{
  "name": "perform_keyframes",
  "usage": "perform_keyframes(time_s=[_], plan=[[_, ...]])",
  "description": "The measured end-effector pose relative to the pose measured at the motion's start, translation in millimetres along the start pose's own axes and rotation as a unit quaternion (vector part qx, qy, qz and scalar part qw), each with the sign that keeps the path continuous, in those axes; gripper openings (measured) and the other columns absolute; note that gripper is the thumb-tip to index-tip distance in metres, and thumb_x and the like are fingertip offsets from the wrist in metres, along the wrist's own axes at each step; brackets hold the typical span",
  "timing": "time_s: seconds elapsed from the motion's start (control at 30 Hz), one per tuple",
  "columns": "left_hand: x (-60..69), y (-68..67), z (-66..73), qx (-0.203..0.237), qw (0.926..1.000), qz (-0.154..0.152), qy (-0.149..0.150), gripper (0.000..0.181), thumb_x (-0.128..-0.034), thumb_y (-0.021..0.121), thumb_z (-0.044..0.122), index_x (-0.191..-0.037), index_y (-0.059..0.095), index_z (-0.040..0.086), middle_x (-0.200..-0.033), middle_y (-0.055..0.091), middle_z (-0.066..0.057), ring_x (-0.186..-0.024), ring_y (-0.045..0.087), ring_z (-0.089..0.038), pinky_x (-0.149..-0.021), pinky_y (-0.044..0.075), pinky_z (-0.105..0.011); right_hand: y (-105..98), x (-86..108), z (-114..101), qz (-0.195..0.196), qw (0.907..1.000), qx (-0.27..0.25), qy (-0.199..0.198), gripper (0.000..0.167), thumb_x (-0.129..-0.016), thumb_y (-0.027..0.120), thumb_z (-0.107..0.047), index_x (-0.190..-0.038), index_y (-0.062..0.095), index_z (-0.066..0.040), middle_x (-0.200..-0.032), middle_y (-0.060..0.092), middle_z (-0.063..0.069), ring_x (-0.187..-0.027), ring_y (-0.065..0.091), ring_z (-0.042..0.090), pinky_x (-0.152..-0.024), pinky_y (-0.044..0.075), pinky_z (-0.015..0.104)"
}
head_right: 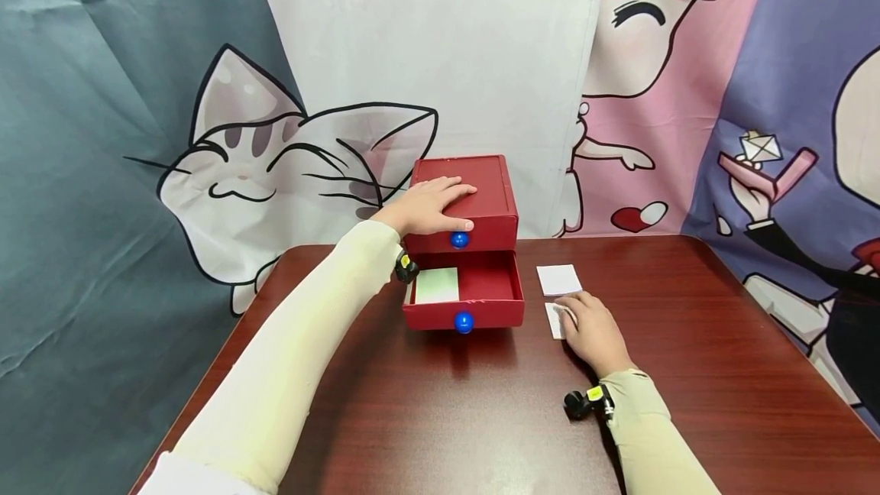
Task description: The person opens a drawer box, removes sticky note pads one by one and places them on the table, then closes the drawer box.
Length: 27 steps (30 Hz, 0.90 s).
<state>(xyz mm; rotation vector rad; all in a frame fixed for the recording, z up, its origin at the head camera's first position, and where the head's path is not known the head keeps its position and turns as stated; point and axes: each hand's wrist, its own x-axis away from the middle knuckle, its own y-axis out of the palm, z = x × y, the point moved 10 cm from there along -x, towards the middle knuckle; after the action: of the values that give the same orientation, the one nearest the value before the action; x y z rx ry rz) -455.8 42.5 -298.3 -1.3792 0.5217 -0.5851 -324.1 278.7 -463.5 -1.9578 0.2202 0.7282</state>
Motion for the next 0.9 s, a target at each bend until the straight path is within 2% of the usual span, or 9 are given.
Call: perform_keyframes(time_s=[0.13, 0.23, 0.3, 0.37, 0.47, 0.53, 0.67, 0.77, 0.9], plan=[[0.6, -1.7, 2.3, 0.001, 1.0, 0.002, 0.002, 0.08, -0.0908, 0.053, 0.067, -0.159, 0.031, 0.032, -0.167, 0.023, -0.005, -0.152, 0.02, -0.028, -0.124, 0.012, -0.051, -14.0, -2.0, 1.2, 0.045, 0.9985, -0.028, 0.015, 0.019, -0.086, 0.067, 0.003, -0.104, 0.074, -0.003, -0.105, 0.067, 0.015, -0.102, 0.061, 0.037, -0.09, 0.046, 0.053], [0.8, -2.5, 3.8, 0.003, 1.0, 0.002, 0.005, 0.08, -0.0906, 0.053, 0.068, -0.159, 0.031, 0.031, -0.167, 0.023, -0.005, -0.152, 0.02, -0.028, -0.124, 0.012, -0.051, -30.2, -9.1, -6.9, 0.084, 0.9954, -0.046, 0.002, 0.02, -0.086, 0.066, 0.004, -0.102, 0.074, -0.004, -0.104, 0.068, 0.012, -0.097, 0.062, 0.031, -0.086, 0.046, 0.041], [1.2, -2.7, 4.0, 0.004, 1.0, 0.001, 0.005, 0.08, -0.0908, 0.053, 0.068, -0.159, 0.031, 0.031, -0.167, 0.023, -0.006, -0.152, 0.02, -0.028, -0.124, 0.011, -0.051, -43.3, -17.5, -18.0, 0.108, 0.9923, -0.058, -0.017, 0.021, -0.085, 0.066, 0.005, -0.102, 0.074, -0.004, -0.102, 0.069, 0.01, -0.091, 0.062, 0.028, -0.081, 0.045, 0.03], [1.3, -2.6, 3.5, 0.002, 1.0, 0.0, 0.003, 0.08, -0.091, 0.053, 0.068, -0.159, 0.031, 0.031, -0.167, 0.023, -0.006, -0.152, 0.02, -0.028, -0.124, 0.011, -0.051, -56.4, -29.2, -34.5, 0.124, 0.9884, -0.074, -0.047, 0.023, -0.085, 0.065, 0.007, -0.103, 0.074, -0.004, -0.102, 0.07, 0.01, -0.089, 0.063, 0.026, -0.081, 0.044, 0.018], [1.2, -2.3, 2.2, 0.004, 1.0, 0.001, 0.0, 0.08, -0.0911, 0.054, 0.067, -0.159, 0.031, 0.031, -0.167, 0.023, -0.006, -0.152, 0.02, -0.028, -0.123, 0.011, -0.052, -70.5, -51.1, -69.6, 0.117, 0.9822, -0.101, -0.108, 0.025, -0.084, 0.069, 0.007, -0.106, 0.074, -0.004, -0.105, 0.071, 0.009, -0.095, 0.064, 0.024, -0.091, 0.04, 0.008], [0.3, -1.5, 1.4, 0.003, 1.0, 0.002, 0.0, 0.08, -0.0911, 0.053, 0.068, -0.159, 0.031, 0.031, -0.167, 0.023, -0.006, -0.152, 0.02, -0.028, -0.124, 0.011, -0.052, -74.2, -66.0, -97.7, 0.093, 0.9774, -0.109, -0.155, 0.028, -0.082, 0.074, 0.006, -0.107, 0.074, -0.006, -0.107, 0.072, 0.007, -0.101, 0.065, 0.023, -0.1, 0.04, 0.01], [-1.2, 0.1, 1.5, 0.004, 1.0, 0.0, 0.003, 0.081, -0.0909, 0.052, 0.07, -0.159, 0.031, 0.031, -0.167, 0.022, -0.006, -0.153, 0.018, -0.029, -0.124, 0.01, -0.051, -65.4, -91.7, -156.2, 0.001, 0.9642, -0.096, -0.247, 0.031, -0.079, 0.082, 0.001, -0.106, 0.076, -0.01, -0.106, 0.074, 0.002, -0.098, 0.068, 0.018, -0.092, 0.053, 0.024], [-1.2, 0.3, 2.1, 0.005, 1.0, -0.003, 0.006, 0.081, -0.0909, 0.053, 0.07, -0.159, 0.031, 0.031, -0.167, 0.022, -0.006, -0.154, 0.017, -0.029, -0.124, 0.01, -0.05, -44.4, -106.2, -191.9, -0.099, 0.9477, -0.078, -0.293, 0.026, -0.081, 0.082, -0.004, -0.106, 0.077, -0.012, -0.104, 0.075, -0.001, -0.096, 0.07, 0.016, -0.087, 0.057, 0.035], [-1.1, -0.5, 1.5, -0.003, 1.0, -0.003, 0.005, 0.081, -0.0915, 0.052, 0.07, -0.159, 0.03, 0.031, -0.168, 0.021, -0.006, -0.154, 0.016, -0.028, -0.124, 0.009, -0.05, -6.5, -116.8, -217.9, -0.223, 0.9194, -0.056, -0.32, 0.024, -0.086, 0.081, -0.014, -0.109, 0.078, -0.012, -0.108, 0.076, -0.001, -0.102, 0.071, 0.016, -0.094, 0.055, 0.038]])
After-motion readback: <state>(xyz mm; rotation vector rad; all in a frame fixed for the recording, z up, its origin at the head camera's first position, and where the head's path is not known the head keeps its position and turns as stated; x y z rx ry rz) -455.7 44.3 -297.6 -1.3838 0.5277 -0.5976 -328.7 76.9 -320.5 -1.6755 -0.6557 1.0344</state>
